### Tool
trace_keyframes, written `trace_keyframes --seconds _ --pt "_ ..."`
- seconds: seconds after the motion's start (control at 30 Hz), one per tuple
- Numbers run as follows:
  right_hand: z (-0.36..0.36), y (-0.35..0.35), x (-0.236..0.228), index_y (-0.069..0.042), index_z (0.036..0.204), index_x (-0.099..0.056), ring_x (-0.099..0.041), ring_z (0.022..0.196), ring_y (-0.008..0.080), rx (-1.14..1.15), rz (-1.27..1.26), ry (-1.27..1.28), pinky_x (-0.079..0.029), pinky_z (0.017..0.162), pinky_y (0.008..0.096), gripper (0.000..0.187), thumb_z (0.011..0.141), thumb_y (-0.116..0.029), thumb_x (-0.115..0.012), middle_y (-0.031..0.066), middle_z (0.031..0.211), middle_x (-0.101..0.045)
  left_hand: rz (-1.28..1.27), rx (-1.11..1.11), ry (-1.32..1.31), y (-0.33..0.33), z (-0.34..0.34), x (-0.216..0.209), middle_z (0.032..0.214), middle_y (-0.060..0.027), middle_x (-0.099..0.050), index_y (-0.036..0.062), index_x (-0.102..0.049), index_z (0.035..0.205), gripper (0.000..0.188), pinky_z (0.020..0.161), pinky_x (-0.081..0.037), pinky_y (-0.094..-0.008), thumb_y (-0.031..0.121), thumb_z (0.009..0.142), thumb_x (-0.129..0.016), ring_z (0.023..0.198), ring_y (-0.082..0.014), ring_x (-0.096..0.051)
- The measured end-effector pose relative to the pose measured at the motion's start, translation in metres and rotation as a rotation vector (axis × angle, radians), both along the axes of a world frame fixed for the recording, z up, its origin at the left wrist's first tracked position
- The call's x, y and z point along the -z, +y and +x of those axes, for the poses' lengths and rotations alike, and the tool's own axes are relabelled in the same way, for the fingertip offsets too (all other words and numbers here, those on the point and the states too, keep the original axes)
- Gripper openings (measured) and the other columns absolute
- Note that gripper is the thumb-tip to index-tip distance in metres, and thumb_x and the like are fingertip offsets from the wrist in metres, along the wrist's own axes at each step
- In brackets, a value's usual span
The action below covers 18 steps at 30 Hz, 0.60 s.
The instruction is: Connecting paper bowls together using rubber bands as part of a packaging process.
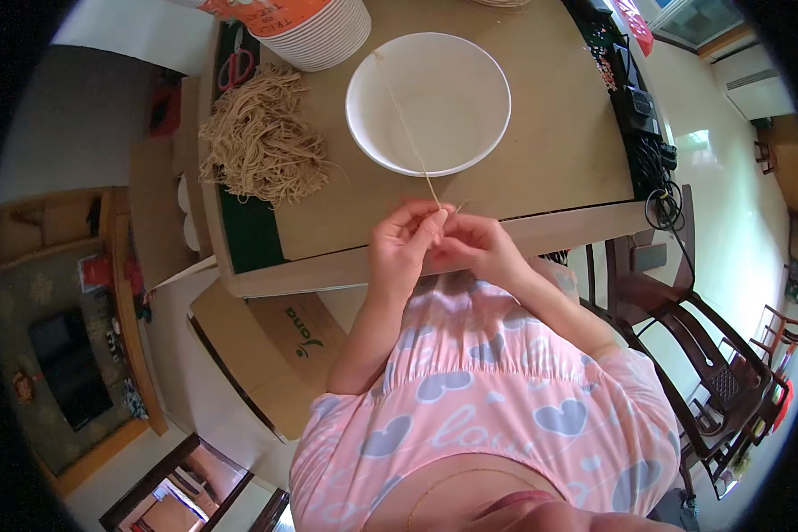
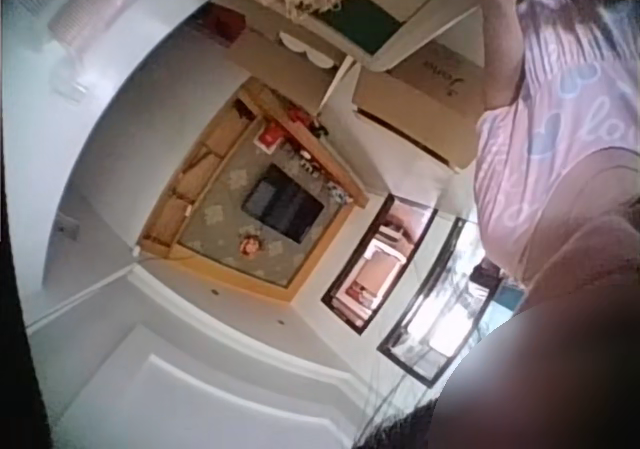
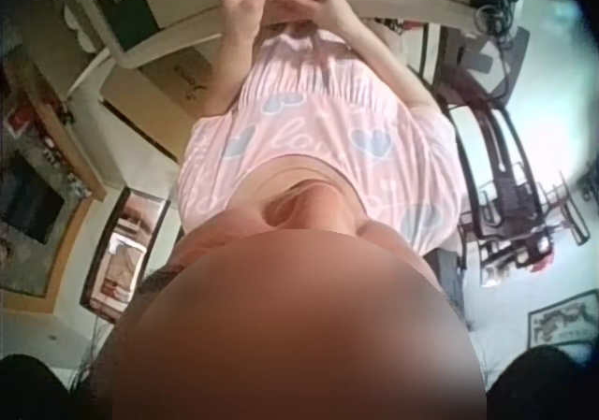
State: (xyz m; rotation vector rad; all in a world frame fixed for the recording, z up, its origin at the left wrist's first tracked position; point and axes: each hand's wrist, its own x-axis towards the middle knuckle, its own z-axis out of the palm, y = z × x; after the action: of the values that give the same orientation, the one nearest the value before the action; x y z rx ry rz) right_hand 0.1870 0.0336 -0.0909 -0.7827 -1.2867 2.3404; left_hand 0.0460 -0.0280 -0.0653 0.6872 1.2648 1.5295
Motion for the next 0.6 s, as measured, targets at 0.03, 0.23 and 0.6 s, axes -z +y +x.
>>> trace_keyframes --seconds 0.03,0.23,0.6 --pt "-0.002 0.0 0.004 0.003 0.106 -0.058 -0.061 0.084 0.0094 0.08 0.043 0.044 -0.051 0.075 0.0232 0.016 0.093 -0.007 -0.056 0.0045 0.087 -0.065 0.0 -0.002 0.002 -0.001 -0.001 -0.003 0.091 -0.0075 -0.068 0.0009 -0.065 0.097 0.01 0.07 -0.049 -0.0226 0.005 0.088 -0.062 0.076 -0.0114 -0.061" --pt "-0.002 0.012 -0.009 0.005 0.111 -0.06 -0.063 0.099 0.0191 0.479 -0.15 0.245 -0.051 0.088 0.0302 0.022 0.093 -0.006 -0.056 0.0129 0.107 -0.065 -0.043 0.094 -0.115 -0.003 -0.004 -0.008 0.082 -0.0069 -0.067 -0.0003 -0.061 0.098 0.01 0.066 -0.05 -0.0232 0.008 0.093 -0.058 0.071 -0.0097 -0.061" --pt "0.011 0.016 -0.033 -0.005 0.116 -0.044 -0.06 0.08 0.017 0.564 -0.037 0.453 -0.048 0.072 0.0271 0.023 0.094 -0.003 -0.052 0.0084 0.087 -0.061 -0.176 0.023 0.103 -0.005 -0.012 -0.006 0.082 -0.0008 -0.062 0.001 -0.062 0.098 0.009 0.066 -0.047 -0.0198 0.003 0.089 -0.061 0.07 -0.0064 -0.057"
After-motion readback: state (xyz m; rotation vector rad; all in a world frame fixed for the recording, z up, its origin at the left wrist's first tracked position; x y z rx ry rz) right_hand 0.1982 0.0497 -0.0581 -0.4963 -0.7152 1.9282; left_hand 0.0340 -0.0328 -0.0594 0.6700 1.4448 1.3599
